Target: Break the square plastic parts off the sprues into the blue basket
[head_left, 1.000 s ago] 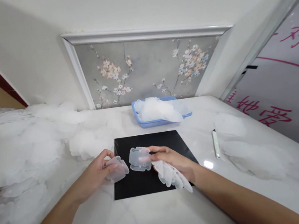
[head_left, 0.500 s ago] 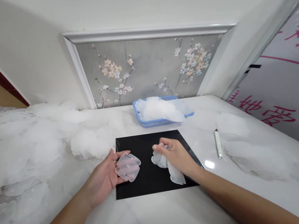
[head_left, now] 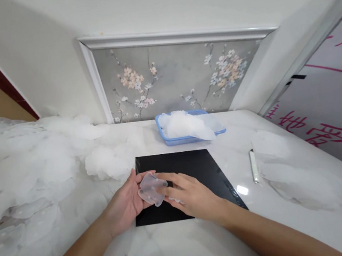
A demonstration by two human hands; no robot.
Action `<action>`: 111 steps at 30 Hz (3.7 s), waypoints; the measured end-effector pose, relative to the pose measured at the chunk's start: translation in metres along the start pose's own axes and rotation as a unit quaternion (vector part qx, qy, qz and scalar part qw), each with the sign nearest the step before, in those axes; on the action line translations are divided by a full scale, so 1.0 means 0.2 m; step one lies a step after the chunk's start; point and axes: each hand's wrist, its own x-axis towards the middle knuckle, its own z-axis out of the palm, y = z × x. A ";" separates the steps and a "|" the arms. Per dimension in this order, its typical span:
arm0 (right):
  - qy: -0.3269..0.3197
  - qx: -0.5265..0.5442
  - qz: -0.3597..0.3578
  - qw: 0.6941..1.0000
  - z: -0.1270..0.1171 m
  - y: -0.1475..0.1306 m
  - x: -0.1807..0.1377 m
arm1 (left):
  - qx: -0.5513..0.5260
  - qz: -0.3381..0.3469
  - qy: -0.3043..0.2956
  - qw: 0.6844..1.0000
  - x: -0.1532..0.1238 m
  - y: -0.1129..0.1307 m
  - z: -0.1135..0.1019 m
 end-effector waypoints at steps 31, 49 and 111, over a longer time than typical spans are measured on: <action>0.036 0.686 0.477 0.548 -0.10 0.11 0.03 | 0.354 0.163 0.201 0.899 0.05 0.03 -0.08; 0.040 -0.073 0.502 0.861 -0.26 0.83 0.69 | 0.069 0.055 0.096 0.991 0.05 -0.01 -0.06; 0.072 0.744 0.419 0.515 -0.02 0.16 0.01 | 0.137 0.040 0.119 0.983 0.02 0.02 -0.06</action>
